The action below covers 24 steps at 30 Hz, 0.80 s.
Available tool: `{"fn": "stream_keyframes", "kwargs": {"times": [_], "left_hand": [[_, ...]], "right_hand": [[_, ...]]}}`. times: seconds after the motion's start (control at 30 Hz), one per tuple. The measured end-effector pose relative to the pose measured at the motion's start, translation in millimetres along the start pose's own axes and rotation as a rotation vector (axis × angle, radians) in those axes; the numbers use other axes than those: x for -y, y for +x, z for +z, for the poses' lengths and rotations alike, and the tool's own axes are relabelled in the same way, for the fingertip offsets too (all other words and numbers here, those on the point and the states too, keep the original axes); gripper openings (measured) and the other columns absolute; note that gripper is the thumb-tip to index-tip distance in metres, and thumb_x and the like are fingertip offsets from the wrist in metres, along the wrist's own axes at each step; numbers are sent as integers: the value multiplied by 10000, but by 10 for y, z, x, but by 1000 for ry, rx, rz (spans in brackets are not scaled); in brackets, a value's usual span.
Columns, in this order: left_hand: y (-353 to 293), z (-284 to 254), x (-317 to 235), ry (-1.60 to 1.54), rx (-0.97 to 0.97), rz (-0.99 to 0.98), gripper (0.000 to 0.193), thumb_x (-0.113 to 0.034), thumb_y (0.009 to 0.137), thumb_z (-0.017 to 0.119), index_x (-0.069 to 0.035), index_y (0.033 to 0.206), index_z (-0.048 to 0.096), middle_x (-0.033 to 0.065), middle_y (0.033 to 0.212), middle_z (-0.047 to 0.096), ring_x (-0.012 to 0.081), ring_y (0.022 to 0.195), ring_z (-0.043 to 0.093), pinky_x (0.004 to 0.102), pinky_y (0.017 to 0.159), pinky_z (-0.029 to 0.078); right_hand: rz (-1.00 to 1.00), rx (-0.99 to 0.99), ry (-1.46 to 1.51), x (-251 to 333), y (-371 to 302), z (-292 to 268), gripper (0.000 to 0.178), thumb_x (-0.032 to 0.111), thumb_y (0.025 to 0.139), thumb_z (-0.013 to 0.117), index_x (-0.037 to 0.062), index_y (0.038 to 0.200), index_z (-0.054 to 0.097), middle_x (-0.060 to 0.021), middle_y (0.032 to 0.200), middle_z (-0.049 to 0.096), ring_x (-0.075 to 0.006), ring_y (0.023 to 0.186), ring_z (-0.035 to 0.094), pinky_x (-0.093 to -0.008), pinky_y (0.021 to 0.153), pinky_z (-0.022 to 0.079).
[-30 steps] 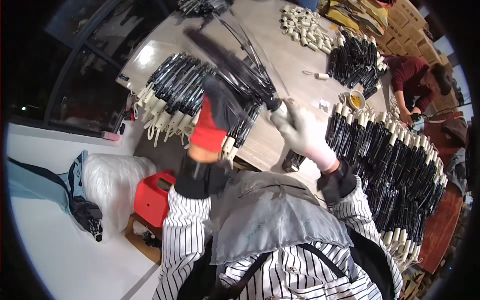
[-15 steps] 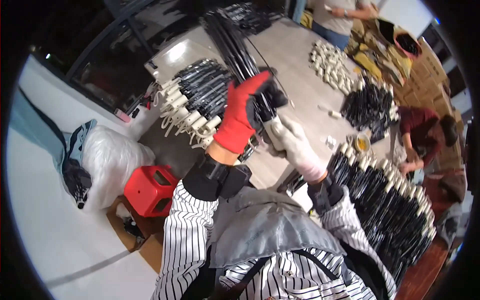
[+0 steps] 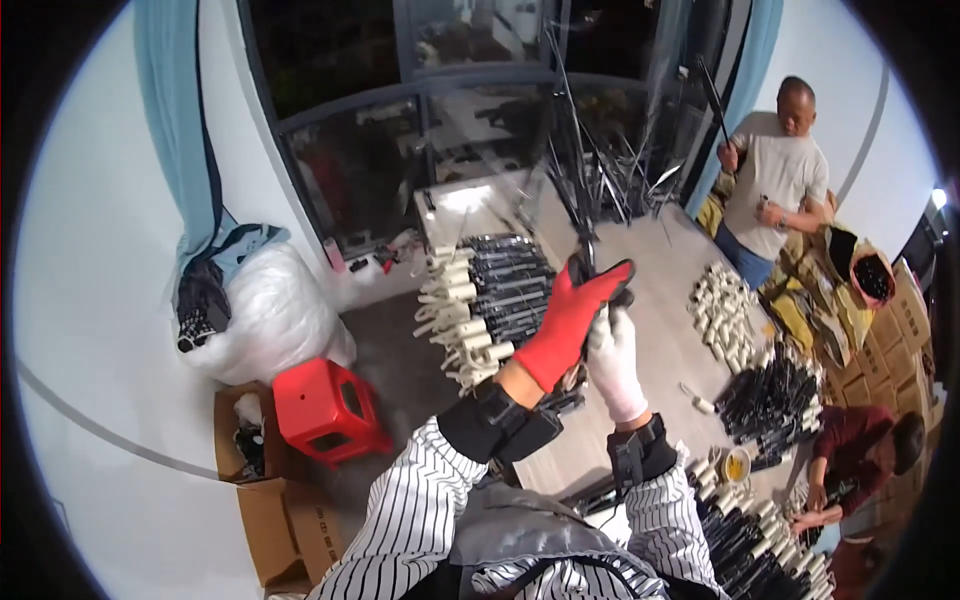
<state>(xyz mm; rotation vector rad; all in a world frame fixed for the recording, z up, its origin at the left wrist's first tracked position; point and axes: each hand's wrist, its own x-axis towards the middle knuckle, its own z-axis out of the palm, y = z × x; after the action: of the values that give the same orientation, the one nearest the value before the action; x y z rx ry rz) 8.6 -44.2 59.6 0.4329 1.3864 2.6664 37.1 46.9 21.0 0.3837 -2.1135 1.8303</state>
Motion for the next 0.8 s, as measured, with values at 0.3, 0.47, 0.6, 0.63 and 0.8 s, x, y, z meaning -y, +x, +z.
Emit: {"fn": "stream_keyframes", "kwargs": {"times": [0.3,0.47,0.6,0.63,0.8], "left_hand": [[-240,-79,-138,364,-253,202,241,-233,902,661,-10,964,596,37,790,631,123,724,603,286,671,475],[-289,-172,-60,392,-232,160,316,-221,899,659,-7,1116,579,75,963,650,137,865,614,274,767,487],[-359,-954,-153,552,-177,218,482,-348,883,673,-18,1203,528,143,1232,561,172,1059,577,334,808,483],[-127,-1223,-431,224,-190,314,483,-356,951,536,-58,1320,446,108,1334,483,180,1209,450,340,969,377],[59,-1290,-1442,-446,188,192,620,-476,960,491,-65,1410,379,98,1411,420,196,1303,390,440,1074,363]], "right_hand": [[63,63,319,-161,-97,282,284,190,1006,461,0,1204,530,-52,949,627,-129,835,567,-283,758,474],[150,92,269,-197,-143,202,267,225,996,482,11,1138,561,-3,788,581,-71,662,520,-229,585,433],[244,262,287,154,-534,-317,431,384,959,550,-11,1130,534,14,698,499,-67,572,463,-208,506,379],[315,254,256,199,-704,-531,508,436,932,571,-28,1134,529,8,681,490,-73,555,465,-210,497,379],[368,380,292,-29,-1509,-1022,555,456,916,569,-50,1144,551,3,670,506,-70,527,457,-210,480,370]]}}
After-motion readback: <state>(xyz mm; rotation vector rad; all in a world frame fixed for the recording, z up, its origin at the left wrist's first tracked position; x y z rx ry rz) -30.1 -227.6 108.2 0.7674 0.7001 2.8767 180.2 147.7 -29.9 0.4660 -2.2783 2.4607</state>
